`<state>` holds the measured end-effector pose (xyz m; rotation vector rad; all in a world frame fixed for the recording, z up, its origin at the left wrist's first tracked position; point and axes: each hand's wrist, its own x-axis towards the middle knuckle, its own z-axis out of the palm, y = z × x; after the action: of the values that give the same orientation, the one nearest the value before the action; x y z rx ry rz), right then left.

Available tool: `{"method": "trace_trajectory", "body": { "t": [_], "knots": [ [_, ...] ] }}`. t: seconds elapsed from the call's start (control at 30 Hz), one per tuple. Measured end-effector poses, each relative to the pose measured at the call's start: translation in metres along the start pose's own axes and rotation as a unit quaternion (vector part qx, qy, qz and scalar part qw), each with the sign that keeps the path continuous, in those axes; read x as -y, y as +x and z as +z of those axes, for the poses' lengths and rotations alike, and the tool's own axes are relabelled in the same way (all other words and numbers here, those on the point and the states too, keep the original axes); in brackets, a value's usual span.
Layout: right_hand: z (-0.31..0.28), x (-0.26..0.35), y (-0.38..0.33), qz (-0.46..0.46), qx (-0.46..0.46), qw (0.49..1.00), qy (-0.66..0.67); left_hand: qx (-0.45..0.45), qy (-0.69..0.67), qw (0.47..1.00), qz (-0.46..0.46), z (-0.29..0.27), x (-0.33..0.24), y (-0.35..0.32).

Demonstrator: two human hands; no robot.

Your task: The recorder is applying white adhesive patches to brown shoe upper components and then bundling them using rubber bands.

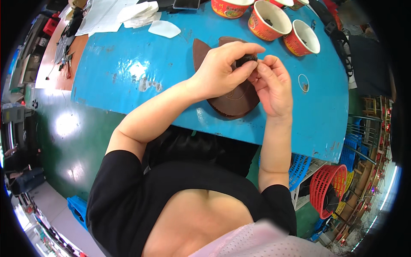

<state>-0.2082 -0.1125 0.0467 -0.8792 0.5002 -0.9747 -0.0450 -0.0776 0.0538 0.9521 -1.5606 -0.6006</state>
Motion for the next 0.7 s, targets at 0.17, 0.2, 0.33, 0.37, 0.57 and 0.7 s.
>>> {"method": "trace_trajectory", "body": {
  "t": [0.17, 0.2, 0.33, 0.37, 0.57, 0.7],
  "knots": [
    [-0.004, 0.001, -0.002, 0.026, 0.004, 1.0, 0.014, 0.009, -0.048, 0.999, -0.01, -0.003, 0.011, -0.004],
    [-0.007, 0.002, -0.001, 0.027, 0.02, 0.999, 0.039, 0.015, 0.019, 1.0, -0.008, -0.007, 0.013, -0.003],
    [-0.023, 0.007, 0.002, -0.087, -0.049, 0.99, -0.101, -0.015, 0.033, 0.997, -0.066, -0.019, 0.023, 0.002],
    [-0.023, 0.009, 0.005, -0.15, -0.121, 0.948, -0.251, -0.012, 0.079, 0.996, -0.03, -0.025, 0.024, 0.005],
    [-0.035, 0.019, 0.01, -0.152, -0.181, 0.891, -0.388, 0.016, 0.2, 0.98, -0.012, -0.032, 0.013, 0.017],
    [-0.024, 0.005, 0.009, -0.261, -0.108, 0.895, -0.346, 0.073, 0.204, 0.976, -0.033, -0.043, 0.015, 0.008]
  ]
}}
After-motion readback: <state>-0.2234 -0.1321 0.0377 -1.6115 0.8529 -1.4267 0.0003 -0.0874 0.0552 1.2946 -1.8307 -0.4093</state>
